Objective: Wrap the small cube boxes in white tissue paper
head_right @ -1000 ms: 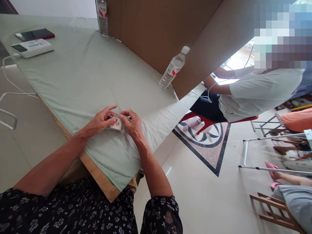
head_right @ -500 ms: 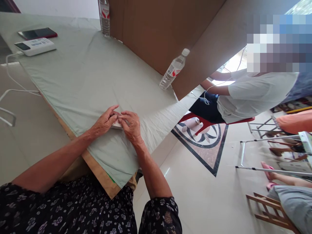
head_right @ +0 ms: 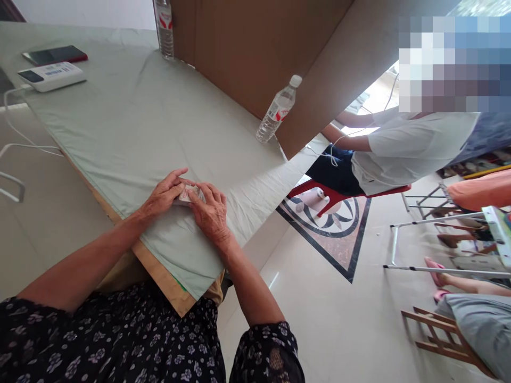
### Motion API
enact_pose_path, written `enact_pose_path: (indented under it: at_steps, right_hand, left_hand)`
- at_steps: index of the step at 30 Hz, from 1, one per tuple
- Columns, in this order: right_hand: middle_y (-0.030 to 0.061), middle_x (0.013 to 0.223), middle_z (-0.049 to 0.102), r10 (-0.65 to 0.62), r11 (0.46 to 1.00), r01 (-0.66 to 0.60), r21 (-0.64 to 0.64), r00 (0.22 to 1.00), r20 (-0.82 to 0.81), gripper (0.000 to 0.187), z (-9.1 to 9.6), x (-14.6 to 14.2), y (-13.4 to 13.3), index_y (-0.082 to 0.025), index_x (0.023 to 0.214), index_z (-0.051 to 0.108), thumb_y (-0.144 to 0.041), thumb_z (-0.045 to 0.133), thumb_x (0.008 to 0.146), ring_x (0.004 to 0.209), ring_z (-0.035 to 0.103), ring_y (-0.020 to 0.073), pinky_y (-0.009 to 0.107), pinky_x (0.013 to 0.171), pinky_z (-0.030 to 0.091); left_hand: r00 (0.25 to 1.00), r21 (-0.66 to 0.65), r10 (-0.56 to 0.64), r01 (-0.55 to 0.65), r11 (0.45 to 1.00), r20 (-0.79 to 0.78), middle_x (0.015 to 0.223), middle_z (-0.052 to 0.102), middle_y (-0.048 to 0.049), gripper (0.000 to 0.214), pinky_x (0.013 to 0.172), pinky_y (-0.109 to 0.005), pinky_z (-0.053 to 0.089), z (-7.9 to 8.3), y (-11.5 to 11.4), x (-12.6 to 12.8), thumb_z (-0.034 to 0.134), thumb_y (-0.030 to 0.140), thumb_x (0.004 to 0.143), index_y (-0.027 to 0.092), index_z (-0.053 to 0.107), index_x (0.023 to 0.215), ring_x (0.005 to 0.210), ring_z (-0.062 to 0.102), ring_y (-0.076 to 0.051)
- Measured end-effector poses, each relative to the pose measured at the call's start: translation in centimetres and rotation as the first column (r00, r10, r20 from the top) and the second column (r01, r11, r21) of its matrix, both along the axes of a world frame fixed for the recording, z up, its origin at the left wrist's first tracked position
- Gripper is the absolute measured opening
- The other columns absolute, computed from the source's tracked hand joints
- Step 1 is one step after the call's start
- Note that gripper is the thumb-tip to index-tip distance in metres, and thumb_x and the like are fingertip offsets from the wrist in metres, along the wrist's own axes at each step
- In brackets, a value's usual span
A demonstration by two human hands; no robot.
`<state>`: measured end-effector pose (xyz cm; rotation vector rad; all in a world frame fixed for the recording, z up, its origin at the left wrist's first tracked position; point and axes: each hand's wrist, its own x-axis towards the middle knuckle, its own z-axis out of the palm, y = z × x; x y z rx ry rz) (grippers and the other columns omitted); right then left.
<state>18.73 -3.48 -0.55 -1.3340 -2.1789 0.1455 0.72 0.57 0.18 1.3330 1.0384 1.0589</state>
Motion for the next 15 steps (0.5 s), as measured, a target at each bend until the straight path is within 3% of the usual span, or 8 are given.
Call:
enact_pose_path:
  at_steps: [3, 7, 11, 15]
  right_hand:
    - [0.0096, 0.146, 0.062, -0.028, 0.996, 0.026, 0.088, 0.999, 0.027, 0.029, -0.6, 0.0, 0.0, -0.032, 0.128, 0.07, -0.034, 0.053, 0.104, 0.139, 0.051, 0.0309, 0.048, 0.107, 0.041]
    - [0.0102, 0.144, 0.063, -0.061, 0.981, 0.04, 0.189, 0.993, 0.103, 0.028, -0.8, 0.1, 0.0, -0.031, 0.128, 0.07, -0.033, 0.056, 0.104, 0.138, 0.053, 0.0291, 0.044, 0.105, 0.042]
    - [0.0116, 0.145, 0.063, -0.066, 0.979, 0.035, 0.203, 0.987, 0.149, 0.028, -0.8, -0.1, 0.1, -0.029, 0.128, 0.07, -0.033, 0.056, 0.104, 0.138, 0.052, 0.0296, 0.043, 0.105, 0.042]
    - [0.0124, 0.144, 0.063, -0.07, 0.984, 0.042, 0.175, 0.985, 0.156, 0.028, -0.9, -0.2, 0.3, -0.028, 0.128, 0.07, -0.033, 0.056, 0.104, 0.139, 0.052, 0.0307, 0.044, 0.106, 0.041]
  left_hand:
    - [0.996, -0.104, 0.056, -0.048, 0.993, 0.076, 0.111, 0.074, -0.0094, 0.059, 0.069, -0.028, 0.047, 0.6, 0.1, -0.1, 0.069, 0.04, 0.077, 0.015, 0.061, 0.131, 0.076, 0.059, -0.014]
    - [0.985, -0.173, 0.146, -0.127, 0.977, 0.097, 0.083, 0.07, -0.002, 0.041, 0.06, -0.024, 0.043, 1.7, 0.0, 0.1, 0.072, 0.036, 0.068, 0.014, 0.07, 0.103, 0.064, 0.053, -0.011]
    - [0.99, -0.126, 0.14, -0.137, 0.982, 0.01, 0.059, 0.054, 0.0048, 0.023, 0.051, -0.022, 0.034, 2.1, 0.1, 0.2, 0.068, 0.036, 0.07, 0.016, 0.067, 0.081, 0.053, 0.042, -0.008]
    - [0.992, -0.067, 0.126, -0.128, 0.99, -0.022, 0.057, 0.05, 0.0058, 0.02, 0.05, -0.022, 0.034, 1.7, 0.3, 0.0, 0.064, 0.036, 0.073, 0.017, 0.064, 0.079, 0.052, 0.041, -0.009]
